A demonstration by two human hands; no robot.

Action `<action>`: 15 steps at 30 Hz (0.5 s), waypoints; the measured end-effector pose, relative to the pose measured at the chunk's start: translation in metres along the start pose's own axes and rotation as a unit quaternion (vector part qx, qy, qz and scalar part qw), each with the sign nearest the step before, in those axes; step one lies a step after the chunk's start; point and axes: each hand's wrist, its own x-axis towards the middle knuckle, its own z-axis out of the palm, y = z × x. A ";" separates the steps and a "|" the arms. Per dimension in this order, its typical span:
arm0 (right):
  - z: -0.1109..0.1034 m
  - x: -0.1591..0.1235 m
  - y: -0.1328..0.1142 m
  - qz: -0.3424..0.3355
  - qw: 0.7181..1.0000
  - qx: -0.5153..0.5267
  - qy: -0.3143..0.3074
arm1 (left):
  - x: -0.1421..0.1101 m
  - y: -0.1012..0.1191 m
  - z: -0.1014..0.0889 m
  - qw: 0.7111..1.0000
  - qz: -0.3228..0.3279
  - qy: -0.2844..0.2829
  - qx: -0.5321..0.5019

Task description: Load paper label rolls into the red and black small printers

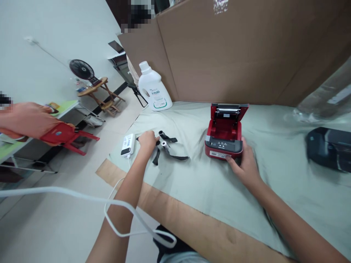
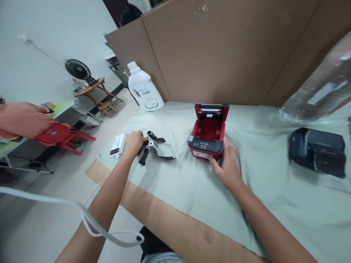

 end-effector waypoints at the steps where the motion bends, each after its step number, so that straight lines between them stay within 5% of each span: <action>1: 0.000 0.000 0.000 0.001 1.000 0.000 0.000 | 0.000 0.001 0.001 1.000 -0.002 0.000 -0.001; 7: 0.000 0.000 0.001 -0.001 1.000 -0.004 -0.003 | -0.005 0.000 -0.002 1.000 -0.002 0.011 -0.027; 10: 0.000 0.000 0.002 0.004 1.000 -0.004 -0.003 | -0.019 -0.007 -0.007 0.995 0.014 0.079 -0.065; 12: 0.000 0.000 0.002 0.003 1.000 0.001 -0.004 | -0.032 -0.014 -0.011 0.988 0.050 0.107 -0.098; 15: 0.000 0.000 0.001 0.001 1.000 0.006 -0.003 | -0.048 -0.023 -0.014 0.977 0.167 0.042 -0.126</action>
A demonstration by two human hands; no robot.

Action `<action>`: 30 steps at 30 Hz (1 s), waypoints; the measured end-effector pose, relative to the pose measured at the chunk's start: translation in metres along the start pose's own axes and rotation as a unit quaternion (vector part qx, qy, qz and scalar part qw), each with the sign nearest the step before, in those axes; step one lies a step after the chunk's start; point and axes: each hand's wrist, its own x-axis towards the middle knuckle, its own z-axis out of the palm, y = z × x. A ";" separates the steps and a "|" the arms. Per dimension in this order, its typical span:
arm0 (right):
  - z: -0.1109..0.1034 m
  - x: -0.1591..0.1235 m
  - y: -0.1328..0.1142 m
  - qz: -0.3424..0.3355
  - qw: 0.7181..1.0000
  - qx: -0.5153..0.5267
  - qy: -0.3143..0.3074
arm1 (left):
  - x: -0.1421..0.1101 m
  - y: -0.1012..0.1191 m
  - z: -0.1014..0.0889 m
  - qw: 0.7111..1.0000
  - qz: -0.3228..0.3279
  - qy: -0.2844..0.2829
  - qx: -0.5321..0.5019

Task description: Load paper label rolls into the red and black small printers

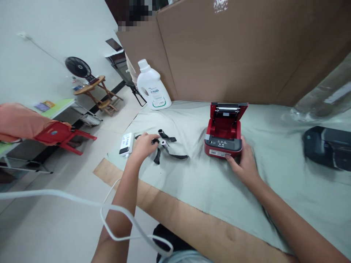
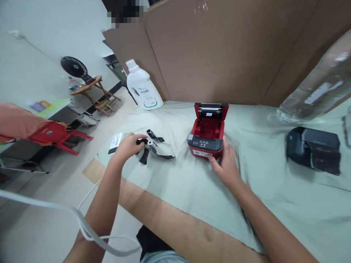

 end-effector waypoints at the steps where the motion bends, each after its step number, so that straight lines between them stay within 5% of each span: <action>1: 0.000 0.000 0.000 0.001 1.000 0.002 0.000 | -0.003 0.000 0.000 0.999 0.033 -0.033 -0.010; 4: 0.000 0.000 -0.001 0.003 1.000 0.002 0.000 | -0.005 0.001 0.004 0.994 0.082 -0.070 -0.030; 11: 0.002 -0.002 0.000 0.011 1.000 -0.007 0.005 | -0.001 0.020 0.011 0.991 0.114 -0.028 -0.068; 14: -0.012 0.003 -0.011 -0.039 0.999 -0.032 0.013 | -0.005 0.034 0.005 0.976 0.159 -0.012 -0.148; 19: -0.051 0.036 -0.064 -0.155 0.986 -0.041 0.034 | -0.010 0.074 -0.021 0.916 0.267 0.023 -0.297; 24: -0.063 0.084 -0.117 -0.081 0.990 0.029 -0.110 | 0.003 0.126 -0.039 0.837 0.325 -0.037 -0.439; 27: -0.059 0.103 -0.124 -0.051 0.981 0.031 -0.185 | 0.018 0.149 -0.032 0.800 0.327 -0.041 -0.501; 30: -0.056 0.113 -0.115 -0.026 0.983 0.019 -0.180 | 0.027 0.162 -0.016 0.776 0.272 -0.044 -0.567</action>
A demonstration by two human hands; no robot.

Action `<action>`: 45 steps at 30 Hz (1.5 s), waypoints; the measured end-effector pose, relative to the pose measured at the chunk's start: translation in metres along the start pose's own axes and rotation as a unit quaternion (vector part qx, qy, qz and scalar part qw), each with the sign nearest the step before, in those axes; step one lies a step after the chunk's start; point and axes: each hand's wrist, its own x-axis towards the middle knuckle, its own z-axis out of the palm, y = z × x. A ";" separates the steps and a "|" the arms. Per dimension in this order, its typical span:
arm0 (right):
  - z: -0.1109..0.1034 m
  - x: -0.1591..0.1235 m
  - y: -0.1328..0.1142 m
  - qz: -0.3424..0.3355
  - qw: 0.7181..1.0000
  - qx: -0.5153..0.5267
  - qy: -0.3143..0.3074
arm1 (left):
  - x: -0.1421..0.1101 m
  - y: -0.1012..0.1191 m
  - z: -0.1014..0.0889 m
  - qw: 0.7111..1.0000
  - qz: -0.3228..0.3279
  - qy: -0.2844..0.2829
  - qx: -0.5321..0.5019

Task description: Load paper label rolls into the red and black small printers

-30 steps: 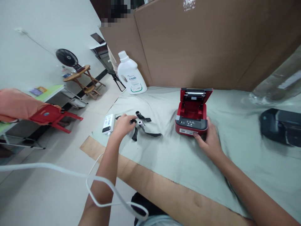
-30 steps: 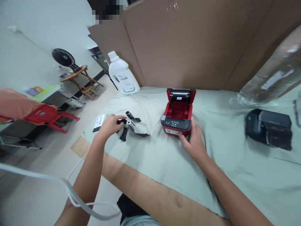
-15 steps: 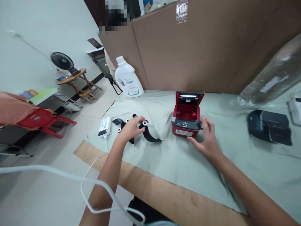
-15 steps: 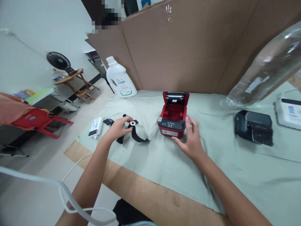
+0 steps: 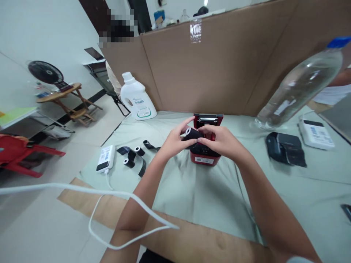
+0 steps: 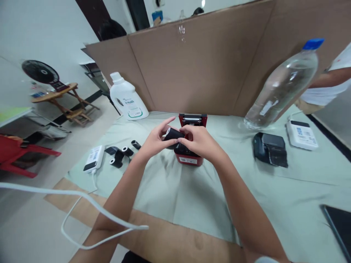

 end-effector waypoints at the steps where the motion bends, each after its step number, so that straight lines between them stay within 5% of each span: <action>1: -0.001 0.002 0.005 0.012 1.000 -0.011 0.007 | 0.000 -0.005 0.004 0.999 -0.026 0.014 -0.016; 6: -0.006 0.006 0.025 0.104 0.986 -0.130 0.020 | -0.013 -0.012 0.012 0.987 -0.159 0.020 0.010; 14: -0.002 0.014 0.027 0.196 0.933 -0.298 -0.050 | -0.021 0.006 0.026 0.966 -0.245 -0.070 -0.031; 19: 0.010 0.023 0.031 0.186 0.909 -0.369 -0.058 | -0.025 0.006 0.035 0.961 -0.267 -0.074 -0.024; 32: 0.032 0.032 0.036 0.236 0.898 -0.367 -0.052 | -0.019 0.005 0.037 0.961 -0.275 -0.003 -0.010; 38: 0.004 0.028 0.050 0.233 0.952 -0.197 -0.030 | -0.020 0.002 0.036 0.963 -0.269 0.002 -0.005; 43: -0.014 0.034 0.086 0.247 0.945 -0.043 0.210 | -0.021 0.000 0.036 0.963 -0.266 -0.005 -0.029; 45: -0.009 0.038 0.094 0.219 0.947 0.061 0.226 | -0.020 0.002 0.037 0.963 -0.266 -0.009 -0.045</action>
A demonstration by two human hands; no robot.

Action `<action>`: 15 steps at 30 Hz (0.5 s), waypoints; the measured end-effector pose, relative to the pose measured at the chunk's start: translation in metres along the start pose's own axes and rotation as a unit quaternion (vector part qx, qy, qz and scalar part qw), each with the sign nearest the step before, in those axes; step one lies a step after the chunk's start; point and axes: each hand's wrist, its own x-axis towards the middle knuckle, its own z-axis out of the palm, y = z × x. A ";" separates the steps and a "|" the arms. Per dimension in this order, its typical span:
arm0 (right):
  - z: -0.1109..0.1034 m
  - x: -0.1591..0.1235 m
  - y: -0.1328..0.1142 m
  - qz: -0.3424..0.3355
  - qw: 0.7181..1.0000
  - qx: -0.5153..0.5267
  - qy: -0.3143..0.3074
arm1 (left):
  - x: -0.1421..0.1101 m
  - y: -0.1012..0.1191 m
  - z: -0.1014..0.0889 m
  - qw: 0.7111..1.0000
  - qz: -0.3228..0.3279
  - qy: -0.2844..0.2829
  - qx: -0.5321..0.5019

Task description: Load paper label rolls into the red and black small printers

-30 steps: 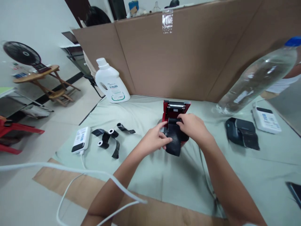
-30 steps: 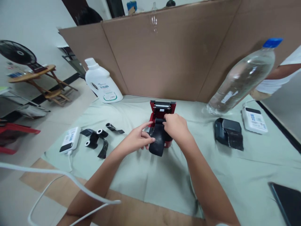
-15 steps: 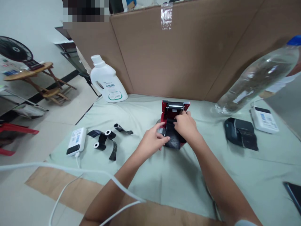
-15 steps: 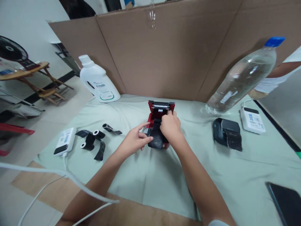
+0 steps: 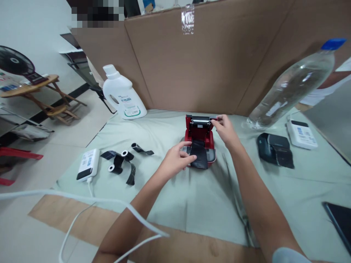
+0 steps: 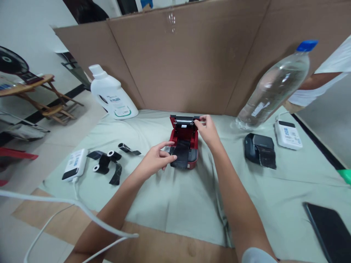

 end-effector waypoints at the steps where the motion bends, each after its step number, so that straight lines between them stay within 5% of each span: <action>1: 0.003 0.000 0.002 -0.003 0.999 0.042 -0.023 | -0.001 0.001 0.000 1.000 0.000 -0.004 -0.007; 4: 0.008 -0.011 0.007 -0.025 0.994 0.093 -0.059 | -0.004 0.006 0.000 1.000 0.001 -0.018 -0.023; 8: 0.006 -0.042 0.023 -0.076 0.992 0.095 -0.033 | -0.005 0.008 -0.002 0.998 0.000 -0.037 -0.042; 15: 0.019 -0.074 0.053 -0.046 0.977 0.200 -0.063 | -0.001 0.005 -0.003 0.996 -0.013 -0.058 -0.067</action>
